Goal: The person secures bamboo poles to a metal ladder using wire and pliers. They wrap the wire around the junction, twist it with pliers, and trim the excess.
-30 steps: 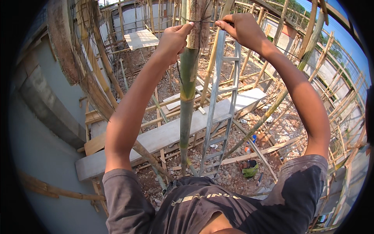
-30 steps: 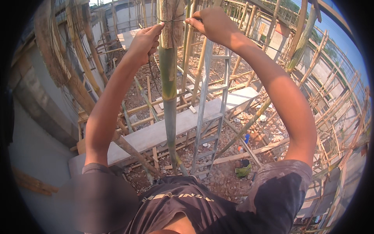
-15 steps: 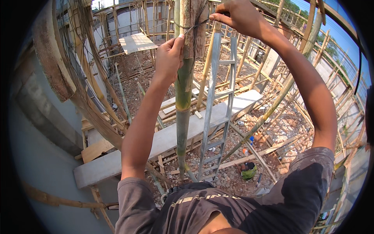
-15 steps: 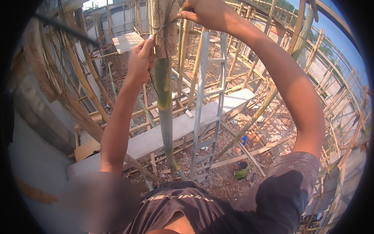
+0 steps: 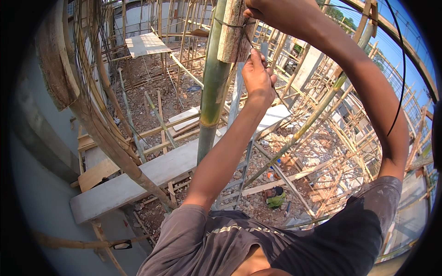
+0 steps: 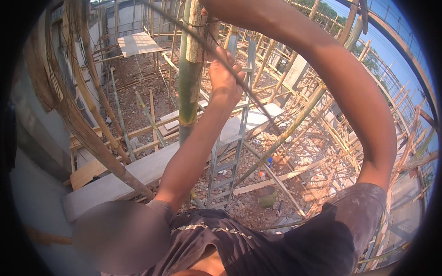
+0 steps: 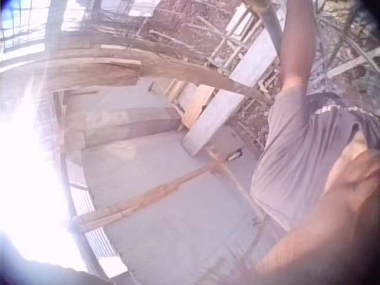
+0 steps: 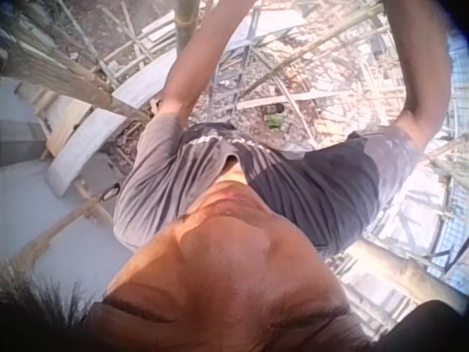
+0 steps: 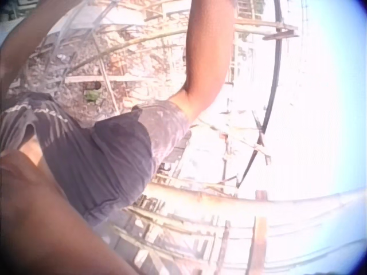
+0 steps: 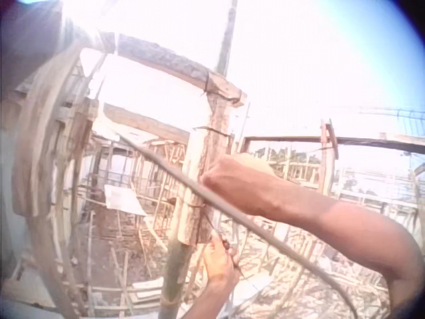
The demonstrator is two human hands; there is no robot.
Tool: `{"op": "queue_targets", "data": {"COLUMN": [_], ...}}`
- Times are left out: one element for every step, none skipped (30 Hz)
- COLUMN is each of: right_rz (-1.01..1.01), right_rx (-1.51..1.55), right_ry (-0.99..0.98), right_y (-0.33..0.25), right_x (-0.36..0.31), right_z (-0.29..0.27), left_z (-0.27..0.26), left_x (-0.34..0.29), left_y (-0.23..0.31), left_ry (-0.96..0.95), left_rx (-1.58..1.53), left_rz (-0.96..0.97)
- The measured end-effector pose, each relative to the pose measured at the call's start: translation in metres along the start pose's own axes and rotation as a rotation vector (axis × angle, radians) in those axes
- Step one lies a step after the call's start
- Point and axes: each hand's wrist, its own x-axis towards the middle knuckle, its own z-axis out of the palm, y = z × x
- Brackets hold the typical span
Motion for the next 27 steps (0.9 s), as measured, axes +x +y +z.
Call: {"op": "queue_targets", "data": {"right_rz": [-0.017, 0.005, -0.291, -0.038, -0.039, -0.034, 0.007, 0.065, 0.120, 0.124, 0.130, 0.134, 0.223, 0.226, 0.229, 0.232, 0.254, 0.282, 0.310, 0.339, 0.352, 0.365, 0.375, 0.357, 0.338, 0.318, 0.330], "right_rx": [0.038, 0.048, -0.353, -0.278, -0.297, -0.312, -0.371, -0.431, -0.440, -0.393, -0.342, -0.291, -0.262, -0.216, -0.169, -0.124, -0.073, -0.071, -0.070, -0.072, -0.067, -0.062, -0.071, -0.090, -0.109, -0.125, -0.104], "right_ry": [-0.001, -0.019, 0.438, 0.263, 0.259, 0.273, 0.349, 0.391, 0.453, 0.555, 0.660, 0.765, 0.627, 0.654, 0.682, 0.711, 0.648, 0.626, 0.604, 0.586, 0.526, 0.466, 0.410, 0.398, 0.387, 0.376, 0.349], "right_y": [-0.015, -0.021, -0.032, -0.042, -0.052, -0.060, -0.070, -0.074, -0.077, -0.077, -0.076, -0.076, -0.080, -0.085, -0.090, -0.096, -0.102, -0.110, -0.118, -0.122, -0.125, -0.127, -0.126, -0.122, -0.117, -0.113, -0.112], "right_x": [0.007, 0.002, 0.001, -0.007, -0.011, -0.015, -0.019, -0.030, -0.035, -0.036, -0.037, -0.038, -0.044, -0.048, -0.052, -0.057, -0.072, -0.084, -0.095, -0.106, -0.117, -0.127, -0.135, -0.138, -0.140, -0.141, -0.146], "right_z": [0.007, 0.011, 0.027, 0.035, 0.046, 0.060, 0.073, 0.094, 0.100, 0.105, 0.110, 0.113, 0.115, 0.116, 0.117, 0.117, 0.112, 0.105, 0.098, 0.090, 0.085, 0.079, 0.069, 0.062, 0.054, 0.051, 0.050], "left_z": [-0.007, -0.008, -0.009, -0.003, -0.001, 0.008, 0.015, 0.015, 0.017, 0.014, 0.009, 0.004, 0.002, 0.002, 0.008, 0.008, 0.009, 0.011, 0.012, 0.014, 0.010, 0.009, 0.015, 0.015, 0.008, -0.003, -0.004], "left_x": [0.014, 0.023, 0.037, 0.049, 0.062, 0.069, 0.077, 0.077, 0.081, 0.081, 0.079, 0.077, 0.074, 0.073, 0.068, 0.070, 0.074, 0.077, 0.078, 0.078, 0.073, 0.069, 0.060, 0.054, 0.051, 0.048, 0.035], "left_y": [0.001, -0.010, -0.017, -0.028, -0.043, -0.037, -0.029, -0.035, -0.032, -0.028, -0.025, -0.021, -0.020, -0.017, -0.012, -0.015, -0.019, -0.021, -0.024, -0.026, -0.020, -0.016, -0.008, 0.000, 0.006, 0.009, 0.014], "left_ry": [-0.039, -0.105, -0.243, -0.370, -0.485, -0.632, -0.775, -0.894, -1.032, -0.953, -0.872, -0.792, -0.751, -0.714, -0.716, -0.703, -0.691, -0.682, -0.657, -0.635, -0.602, -0.565, -0.540, -0.512, -0.493, -0.431, -0.422], "left_rx": [-0.043, -0.101, -0.299, -0.281, -0.281, -0.445, -0.608, -0.794, -0.962, -0.904, -0.840, -0.775, -0.758, -0.740, -0.771, -0.749, -0.729, -0.713, -0.671, -0.628, -0.537, -0.479, -0.429, -0.372, -0.291, -0.220, -0.239], "left_rz": [0.053, 0.065, -0.128, -0.010, 0.106, 0.014, -0.076, -0.196, -0.295, -0.336, -0.375, -0.412, -0.424, -0.435, -0.425, -0.406, -0.395, -0.379, -0.318, -0.257, -0.233, -0.224, -0.214, -0.201, -0.130, -0.080, -0.052]}}
